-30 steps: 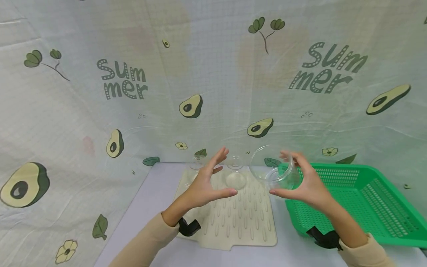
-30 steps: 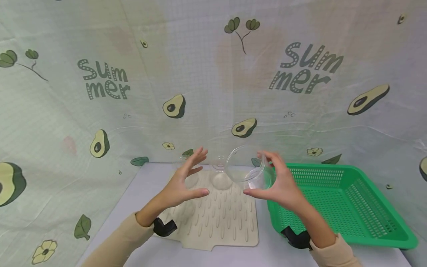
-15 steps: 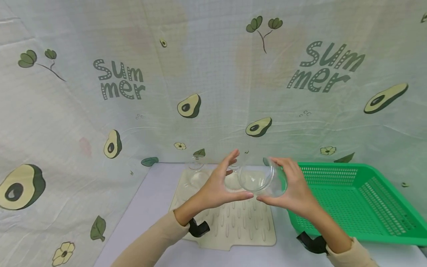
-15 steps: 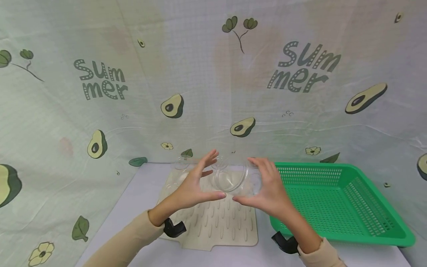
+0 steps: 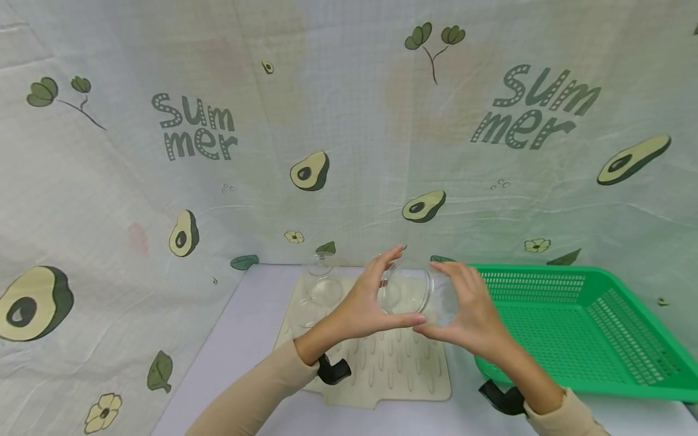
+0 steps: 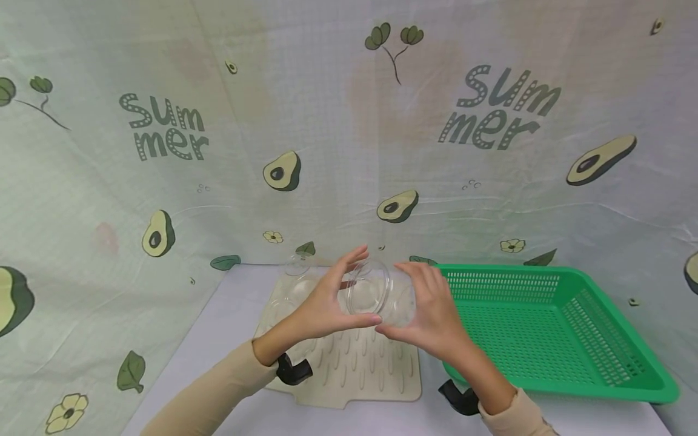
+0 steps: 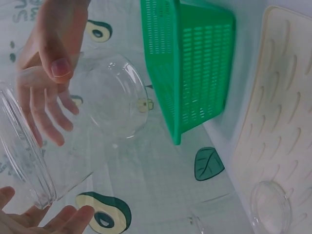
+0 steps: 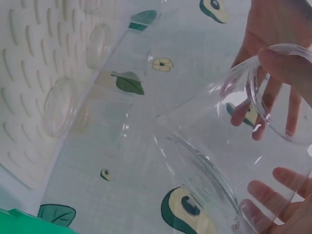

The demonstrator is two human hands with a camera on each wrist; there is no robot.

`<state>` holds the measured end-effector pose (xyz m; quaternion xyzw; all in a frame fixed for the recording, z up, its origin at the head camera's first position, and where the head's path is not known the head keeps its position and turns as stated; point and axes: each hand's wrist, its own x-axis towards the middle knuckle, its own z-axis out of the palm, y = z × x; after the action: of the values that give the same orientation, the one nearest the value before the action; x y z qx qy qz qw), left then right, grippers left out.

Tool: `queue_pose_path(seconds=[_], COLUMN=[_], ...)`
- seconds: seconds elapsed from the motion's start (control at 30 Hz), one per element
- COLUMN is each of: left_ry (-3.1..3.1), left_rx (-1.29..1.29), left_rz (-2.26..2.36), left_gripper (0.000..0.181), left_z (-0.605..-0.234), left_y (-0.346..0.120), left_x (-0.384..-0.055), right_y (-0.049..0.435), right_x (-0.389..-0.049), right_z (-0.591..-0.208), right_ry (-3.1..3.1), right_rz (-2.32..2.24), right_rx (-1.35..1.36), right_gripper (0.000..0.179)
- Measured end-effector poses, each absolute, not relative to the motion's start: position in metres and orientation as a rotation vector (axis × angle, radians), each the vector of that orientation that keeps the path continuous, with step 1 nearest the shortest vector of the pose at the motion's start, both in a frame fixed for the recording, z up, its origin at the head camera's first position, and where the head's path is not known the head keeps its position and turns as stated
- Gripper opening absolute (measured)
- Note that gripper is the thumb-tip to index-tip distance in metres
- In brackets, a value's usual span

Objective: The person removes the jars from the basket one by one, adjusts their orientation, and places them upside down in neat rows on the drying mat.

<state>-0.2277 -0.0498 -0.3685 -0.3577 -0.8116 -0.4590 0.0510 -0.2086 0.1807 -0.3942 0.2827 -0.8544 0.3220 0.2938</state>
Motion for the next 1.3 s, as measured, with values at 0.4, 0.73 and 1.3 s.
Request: queue_pose_path(seconds=[0.4, 0.73, 1.3], left_ry=[-2.47, -2.453, -2.405], left_rx=[-1.115, -1.116, -1.12], left_rz=[-1.401, -1.374, -1.423], left_gripper=[0.096, 0.086, 0.081], left_z=[-0.3717, -0.3743, -0.3777], left_y=[-0.0453, -0.0452, -0.049], left_x=[-0.2292, -0.2321, -0.2326], right_y=[0.1742, 0.1724, 0.1712], right_x=[-0.2108, -0.2108, -0.2114], right_z=[-0.398, -0.3985, -0.3987], right_ry=[-2.241, -2.251, -2.262], right_rz=[0.836, 0.792, 0.765], right_rx=[0.784, 0.789, 0.82], right_gripper=[0.1, 0.102, 0.107])
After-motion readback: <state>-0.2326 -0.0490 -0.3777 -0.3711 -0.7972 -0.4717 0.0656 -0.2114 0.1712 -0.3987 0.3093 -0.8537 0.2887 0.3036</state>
